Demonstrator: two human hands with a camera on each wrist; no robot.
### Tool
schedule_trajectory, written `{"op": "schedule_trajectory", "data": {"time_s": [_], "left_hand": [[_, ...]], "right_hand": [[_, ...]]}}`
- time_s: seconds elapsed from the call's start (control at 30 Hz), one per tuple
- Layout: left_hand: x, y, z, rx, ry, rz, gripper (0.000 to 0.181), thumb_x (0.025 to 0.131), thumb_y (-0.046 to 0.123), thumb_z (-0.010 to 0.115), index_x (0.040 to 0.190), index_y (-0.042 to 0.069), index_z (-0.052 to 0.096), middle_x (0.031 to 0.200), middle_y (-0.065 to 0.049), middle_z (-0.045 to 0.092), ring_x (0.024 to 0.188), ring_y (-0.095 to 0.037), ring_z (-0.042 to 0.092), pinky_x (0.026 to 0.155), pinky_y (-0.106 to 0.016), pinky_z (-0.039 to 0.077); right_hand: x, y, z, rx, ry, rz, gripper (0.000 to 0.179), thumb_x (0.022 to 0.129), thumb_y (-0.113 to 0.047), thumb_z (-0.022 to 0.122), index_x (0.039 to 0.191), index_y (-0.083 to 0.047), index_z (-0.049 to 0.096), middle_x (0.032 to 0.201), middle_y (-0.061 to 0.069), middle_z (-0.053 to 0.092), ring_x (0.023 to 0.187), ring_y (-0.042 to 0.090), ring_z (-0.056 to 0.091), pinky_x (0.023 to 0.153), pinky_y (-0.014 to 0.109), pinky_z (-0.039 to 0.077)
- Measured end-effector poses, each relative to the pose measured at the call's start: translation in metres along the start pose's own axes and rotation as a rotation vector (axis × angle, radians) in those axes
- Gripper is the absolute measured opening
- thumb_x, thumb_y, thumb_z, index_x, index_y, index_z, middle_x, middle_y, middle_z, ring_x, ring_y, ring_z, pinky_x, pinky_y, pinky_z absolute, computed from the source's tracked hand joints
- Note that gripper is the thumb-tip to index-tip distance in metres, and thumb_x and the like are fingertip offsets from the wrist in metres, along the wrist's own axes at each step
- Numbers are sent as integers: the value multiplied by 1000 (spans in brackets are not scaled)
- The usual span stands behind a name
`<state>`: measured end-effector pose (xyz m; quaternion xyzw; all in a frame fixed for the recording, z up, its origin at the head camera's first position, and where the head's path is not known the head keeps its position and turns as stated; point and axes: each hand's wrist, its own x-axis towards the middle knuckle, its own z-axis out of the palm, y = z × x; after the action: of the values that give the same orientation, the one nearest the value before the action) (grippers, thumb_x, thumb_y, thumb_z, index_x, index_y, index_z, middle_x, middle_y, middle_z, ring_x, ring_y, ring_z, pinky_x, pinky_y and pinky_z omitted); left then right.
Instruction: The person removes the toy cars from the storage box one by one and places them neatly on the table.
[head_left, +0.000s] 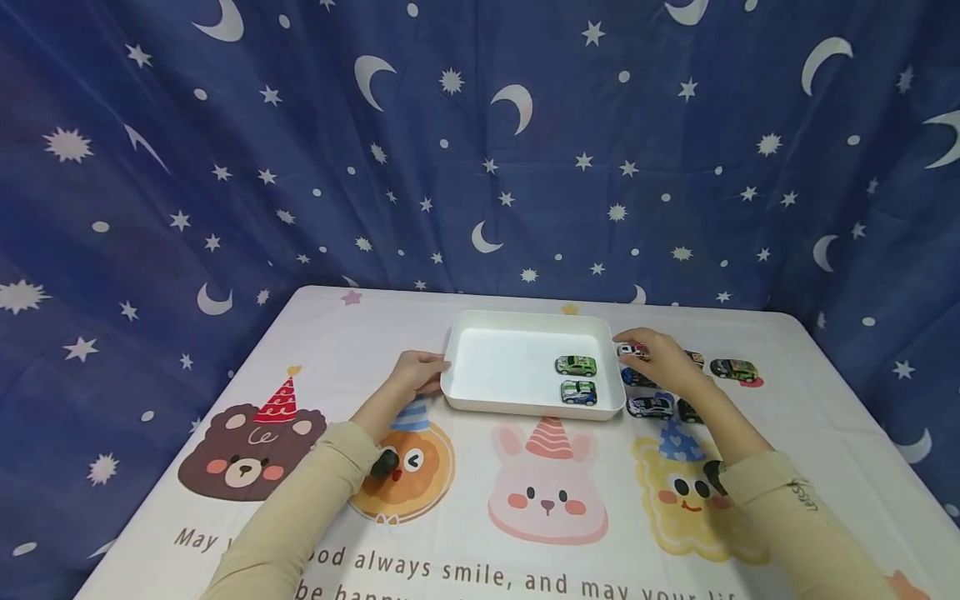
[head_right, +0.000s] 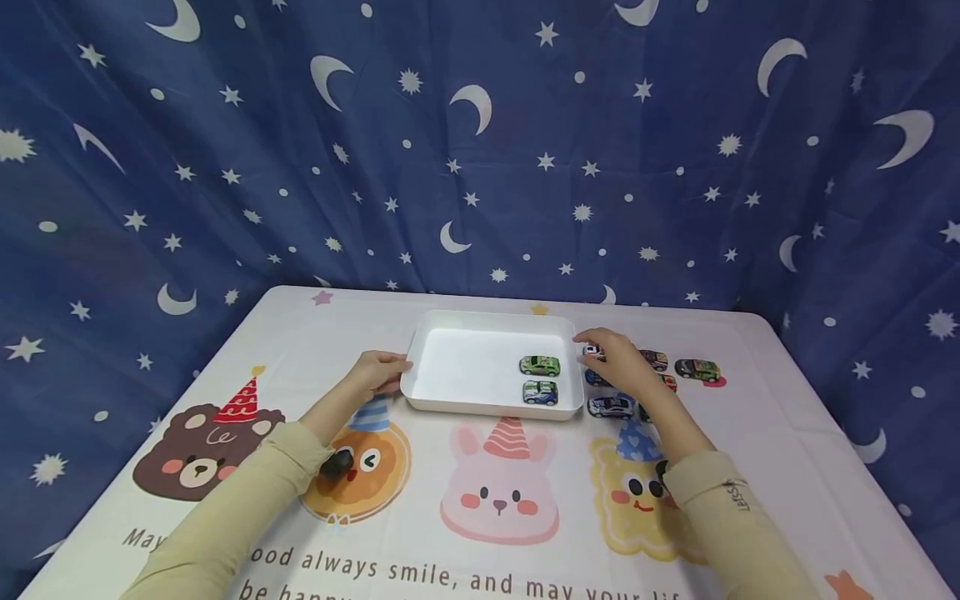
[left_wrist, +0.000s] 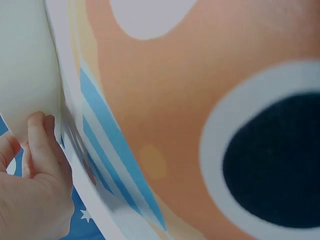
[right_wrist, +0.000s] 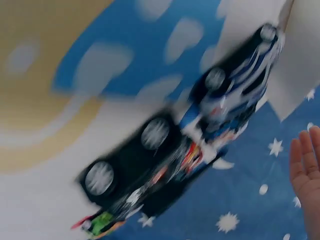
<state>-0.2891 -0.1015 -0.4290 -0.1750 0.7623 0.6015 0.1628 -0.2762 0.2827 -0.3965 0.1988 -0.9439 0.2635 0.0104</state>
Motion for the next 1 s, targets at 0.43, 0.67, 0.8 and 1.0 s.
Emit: {"op": "schedule_trajectory", "data": {"time_s": [0.43, 0.67, 0.8, 1.0], "left_hand": [[-1, -1, 2, -3, 13, -13, 37, 89, 13, 64, 124, 2, 59, 121, -18, 62, 64, -3, 61, 60, -15, 57], [-1, 1, -3, 11, 6, -13, 39, 89, 14, 66, 126, 3, 58, 119, -17, 64, 67, -4, 63, 62, -17, 58], [-2, -1, -3, 11, 3, -17, 40, 89, 13, 66, 126, 3, 58, 117, -17, 65, 65, -4, 63, 61, -17, 58], [1, -1, 0, 4, 8, 19, 36, 88, 11, 66, 122, 0, 60, 102, -15, 68, 60, -4, 61, 56, -16, 56]], "right_hand": [[30, -17, 41, 1, -126, -61, 33, 88, -6, 64, 119, 3, 59, 121, 22, 60, 113, 39, 54, 95, 50, 49], [38, -12, 49, 5, -150, -18, 37, 87, -9, 66, 120, 4, 59, 123, 24, 59, 115, 40, 53, 100, 51, 46], [37, -7, 51, 27, -144, -16, 35, 87, -9, 66, 119, 4, 59, 122, 24, 59, 114, 42, 53, 100, 52, 46], [39, -3, 49, 21, -147, 15, 36, 85, -10, 68, 117, 4, 60, 121, 23, 59, 115, 41, 52, 102, 53, 44]]}}
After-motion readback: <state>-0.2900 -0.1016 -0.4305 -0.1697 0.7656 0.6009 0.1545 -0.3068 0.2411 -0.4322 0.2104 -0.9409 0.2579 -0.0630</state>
